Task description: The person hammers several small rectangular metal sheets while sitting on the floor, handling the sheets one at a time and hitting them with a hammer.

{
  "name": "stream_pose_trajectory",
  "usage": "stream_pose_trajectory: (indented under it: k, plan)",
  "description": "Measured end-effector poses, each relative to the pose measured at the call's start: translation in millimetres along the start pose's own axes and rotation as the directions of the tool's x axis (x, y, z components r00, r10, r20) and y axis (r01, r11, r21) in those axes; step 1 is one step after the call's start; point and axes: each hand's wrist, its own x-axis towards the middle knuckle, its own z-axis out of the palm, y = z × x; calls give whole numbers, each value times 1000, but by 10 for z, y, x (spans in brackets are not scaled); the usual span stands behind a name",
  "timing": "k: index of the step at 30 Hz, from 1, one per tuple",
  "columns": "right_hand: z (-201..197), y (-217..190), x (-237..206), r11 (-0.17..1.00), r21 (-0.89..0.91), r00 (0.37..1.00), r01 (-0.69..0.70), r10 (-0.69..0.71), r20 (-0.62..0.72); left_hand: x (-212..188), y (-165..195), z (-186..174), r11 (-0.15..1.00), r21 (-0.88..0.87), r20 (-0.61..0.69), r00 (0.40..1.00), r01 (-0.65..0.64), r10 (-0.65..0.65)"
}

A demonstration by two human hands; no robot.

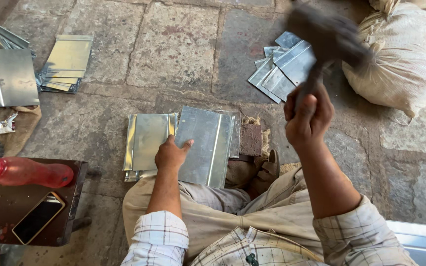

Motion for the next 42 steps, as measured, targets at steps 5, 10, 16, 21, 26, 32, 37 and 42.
stream_pose_trajectory:
  k: [5,10,16,21,26,32,37,42]
  plan:
    - [230,441,-685,974,131,979,-184,193,-58,7,-20,26,999,-30,-23,999,-28,27]
    - [276,629,-1127,327,-663,389,-674,919,58,3,-30,31,999,-25,-24,999,-28,27]
    - [144,539,-888,737,-329,772,-590,635,38,19,-52,36,998,-36,-64,996,-60,58]
    - [266,710,-1032,731,-330,764,-597,644,46,38,-60,45,998,-45,-31,999,-40,39]
    - [345,830,-1021,422,-675,535,-605,843,48,87,-79,83,996,-81,-80,996,-47,41]
    - [132,578,-912,654,-403,709,-640,705,17,198,-203,287,938,-317,-226,972,-141,70]
    - [147,449,-1065,754,-444,822,-485,565,62,336,-218,422,887,-416,-270,959,-201,90]
    - [148,539,-1256,479,-608,561,-633,825,66,398,-237,470,888,-409,-335,940,-210,68]
